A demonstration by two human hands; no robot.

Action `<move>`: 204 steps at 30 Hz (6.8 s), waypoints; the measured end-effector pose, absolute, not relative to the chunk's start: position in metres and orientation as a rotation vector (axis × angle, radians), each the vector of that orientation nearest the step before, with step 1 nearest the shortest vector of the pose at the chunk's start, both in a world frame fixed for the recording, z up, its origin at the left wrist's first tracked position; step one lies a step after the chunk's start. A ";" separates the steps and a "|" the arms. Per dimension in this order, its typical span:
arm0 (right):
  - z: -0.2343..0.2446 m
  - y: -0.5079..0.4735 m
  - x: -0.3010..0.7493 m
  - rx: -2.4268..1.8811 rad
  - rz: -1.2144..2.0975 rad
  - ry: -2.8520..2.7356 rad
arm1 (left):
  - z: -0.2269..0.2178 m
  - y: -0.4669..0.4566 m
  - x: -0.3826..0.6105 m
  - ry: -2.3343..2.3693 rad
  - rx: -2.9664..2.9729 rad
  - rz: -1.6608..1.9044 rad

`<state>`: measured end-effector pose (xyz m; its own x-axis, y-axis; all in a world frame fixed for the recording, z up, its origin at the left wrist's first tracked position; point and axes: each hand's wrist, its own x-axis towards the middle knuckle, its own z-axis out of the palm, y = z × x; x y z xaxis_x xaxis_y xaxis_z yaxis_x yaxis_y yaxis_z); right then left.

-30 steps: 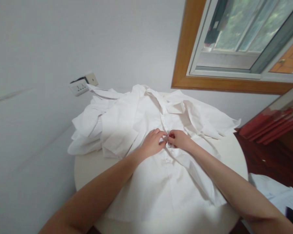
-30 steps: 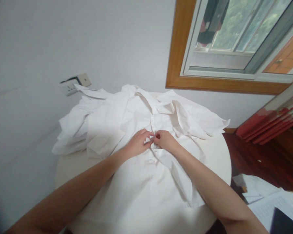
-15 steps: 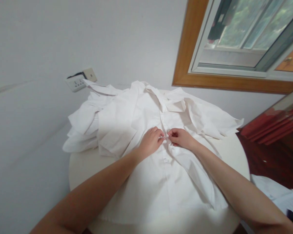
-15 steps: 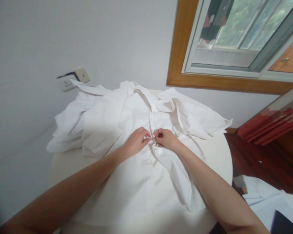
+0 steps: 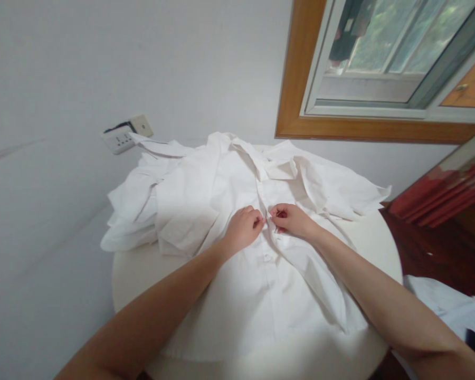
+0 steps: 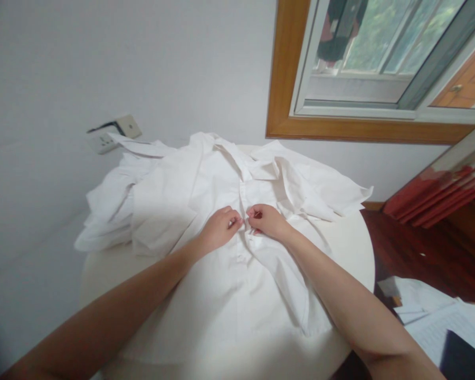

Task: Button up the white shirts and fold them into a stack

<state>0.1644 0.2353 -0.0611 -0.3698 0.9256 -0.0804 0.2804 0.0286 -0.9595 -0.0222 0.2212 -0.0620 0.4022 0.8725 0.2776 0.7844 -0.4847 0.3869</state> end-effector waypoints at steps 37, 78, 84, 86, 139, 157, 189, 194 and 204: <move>-0.056 0.235 0.161 -1.173 1.600 -1.623 | -0.070 0.230 -0.028 1.476 2.434 0.593; -0.069 0.222 0.141 -1.334 1.045 -1.798 | -0.071 0.227 -0.023 1.701 2.412 0.521; -0.066 0.226 0.146 -1.262 1.414 -1.596 | -0.068 0.223 -0.023 1.713 2.409 0.532; -0.063 0.226 0.147 -1.254 1.473 -1.553 | -0.068 0.223 -0.023 1.703 2.409 0.541; -0.072 0.231 0.147 -1.286 0.626 -2.178 | -0.059 0.229 -0.027 1.575 2.312 0.531; -0.064 0.235 0.154 -1.215 1.419 -1.791 | -0.059 0.213 -0.018 1.754 2.533 0.413; -0.065 0.236 0.147 -1.281 1.418 -1.713 | -0.058 0.225 -0.031 1.517 2.329 0.540; -0.065 0.233 0.152 -1.237 1.486 -1.673 | -0.057 0.222 -0.033 1.568 2.315 0.557; -0.066 0.228 0.145 -1.313 1.162 -1.897 | -0.062 0.227 -0.033 1.515 2.291 0.564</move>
<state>0.1448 0.2280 -0.0660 -0.3706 0.9282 -0.0335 0.4518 0.1486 -0.8797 -0.0328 0.2268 -0.0617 0.3539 0.9247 0.1403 0.7917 -0.3760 0.4815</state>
